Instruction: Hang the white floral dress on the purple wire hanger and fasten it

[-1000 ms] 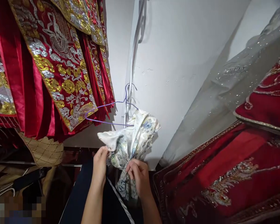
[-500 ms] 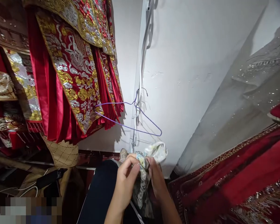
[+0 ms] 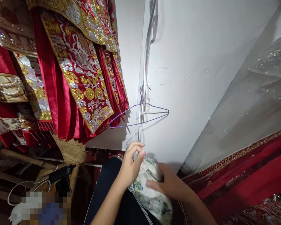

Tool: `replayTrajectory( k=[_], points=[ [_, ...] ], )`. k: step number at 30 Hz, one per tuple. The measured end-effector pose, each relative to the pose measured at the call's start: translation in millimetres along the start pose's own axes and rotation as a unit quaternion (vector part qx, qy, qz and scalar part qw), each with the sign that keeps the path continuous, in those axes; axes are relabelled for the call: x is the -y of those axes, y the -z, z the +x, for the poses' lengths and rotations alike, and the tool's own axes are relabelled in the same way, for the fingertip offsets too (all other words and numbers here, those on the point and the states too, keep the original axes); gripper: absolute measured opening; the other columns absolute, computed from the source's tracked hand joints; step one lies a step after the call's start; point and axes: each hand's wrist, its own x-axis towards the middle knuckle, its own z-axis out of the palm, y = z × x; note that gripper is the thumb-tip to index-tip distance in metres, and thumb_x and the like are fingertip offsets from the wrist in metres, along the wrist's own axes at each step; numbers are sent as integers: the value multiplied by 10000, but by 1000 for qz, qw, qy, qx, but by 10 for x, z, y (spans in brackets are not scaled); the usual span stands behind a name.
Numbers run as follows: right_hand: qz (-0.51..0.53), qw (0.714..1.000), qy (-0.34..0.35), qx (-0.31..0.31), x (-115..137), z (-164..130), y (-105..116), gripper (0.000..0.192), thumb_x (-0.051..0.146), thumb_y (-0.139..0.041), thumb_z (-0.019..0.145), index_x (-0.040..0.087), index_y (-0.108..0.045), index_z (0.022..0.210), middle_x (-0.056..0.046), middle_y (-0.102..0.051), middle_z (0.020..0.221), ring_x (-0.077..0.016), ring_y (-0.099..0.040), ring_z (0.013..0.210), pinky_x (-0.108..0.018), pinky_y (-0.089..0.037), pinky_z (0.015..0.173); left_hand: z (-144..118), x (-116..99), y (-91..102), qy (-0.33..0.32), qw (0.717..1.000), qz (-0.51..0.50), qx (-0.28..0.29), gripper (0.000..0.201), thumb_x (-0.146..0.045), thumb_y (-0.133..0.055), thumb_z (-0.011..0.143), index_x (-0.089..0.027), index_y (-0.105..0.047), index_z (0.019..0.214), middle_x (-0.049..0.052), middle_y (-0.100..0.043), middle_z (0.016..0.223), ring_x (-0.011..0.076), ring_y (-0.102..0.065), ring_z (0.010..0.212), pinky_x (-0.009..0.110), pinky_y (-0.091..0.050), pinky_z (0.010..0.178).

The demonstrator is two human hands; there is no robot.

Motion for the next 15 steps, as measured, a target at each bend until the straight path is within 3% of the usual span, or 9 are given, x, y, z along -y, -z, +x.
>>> replayTrajectory(
  k=[3, 5, 7, 8, 10, 13, 15],
  points=[
    [-106, 987, 107, -59, 240, 156, 236, 233, 272, -707, 760, 206, -782, 971, -74, -759, 917, -278, -696, 836, -374, -539, 788, -40, 83, 120, 77, 990, -29, 112, 337, -494, -469, 964, -236, -630, 1107, 72, -666, 1033, 233, -608, 983, 338, -453, 914],
    [-154, 958, 180, -160, 377, 360, 438, 323, 216, -644, 781, 215, -751, 1085, -84, -744, 1059, -270, -693, 938, -361, -530, 837, -113, 99, 191, 100, 974, 15, 201, 341, -506, -510, 937, -225, -669, 1047, 49, -679, 958, 230, -608, 908, 316, -461, 862],
    [-201, 917, 234, -252, 439, 651, 642, 439, 165, -581, 789, 219, -684, 1212, -89, -686, 1229, -268, -641, 1114, -368, -492, 943, -172, 100, 259, 86, 965, 74, 238, 264, -452, -584, 896, -211, -692, 899, 37, -686, 890, 230, -610, 848, 295, -464, 812],
    [-223, 903, 250, -268, 430, 818, 737, 486, 148, -559, 785, 217, -650, 1258, -89, -652, 1291, -267, -602, 1187, -377, -465, 991, -186, 98, 298, 72, 965, 100, 232, 210, -406, -610, 876, -212, -690, 862, 33, -686, 852, 230, -612, 812, 288, -465, 783],
    [-247, 896, 243, -277, 329, 1152, 897, 483, 150, -527, 790, 208, -634, 1258, -89, -655, 1276, -250, -613, 1152, -368, -479, 958, -172, 92, 392, 40, 970, 149, 189, 100, -303, -621, 847, -228, -684, 863, 32, -679, 799, 230, -609, 755, 279, -461, 733],
    [-282, 908, 161, -264, 30, 1484, 1072, 391, 189, -516, 822, 179, -659, 1186, -90, -708, 1158, -229, -652, 1005, -326, -501, 831, -79, 94, 584, 15, 962, 238, 135, 134, -180, -544, 841, -241, -653, 889, 38, -649, 782, 226, -593, 716, 280, -437, 689],
    [-342, 900, 101, -250, -188, 1510, 1160, 334, 205, -536, 818, 192, -690, 1114, -82, -743, 1037, -234, -663, 915, -295, -478, 749, -5, 132, 738, -2, 947, 295, 129, 184, -122, -493, 832, -234, -634, 869, 48, -634, 829, 224, -591, 753, 289, -434, 710]
  ],
)
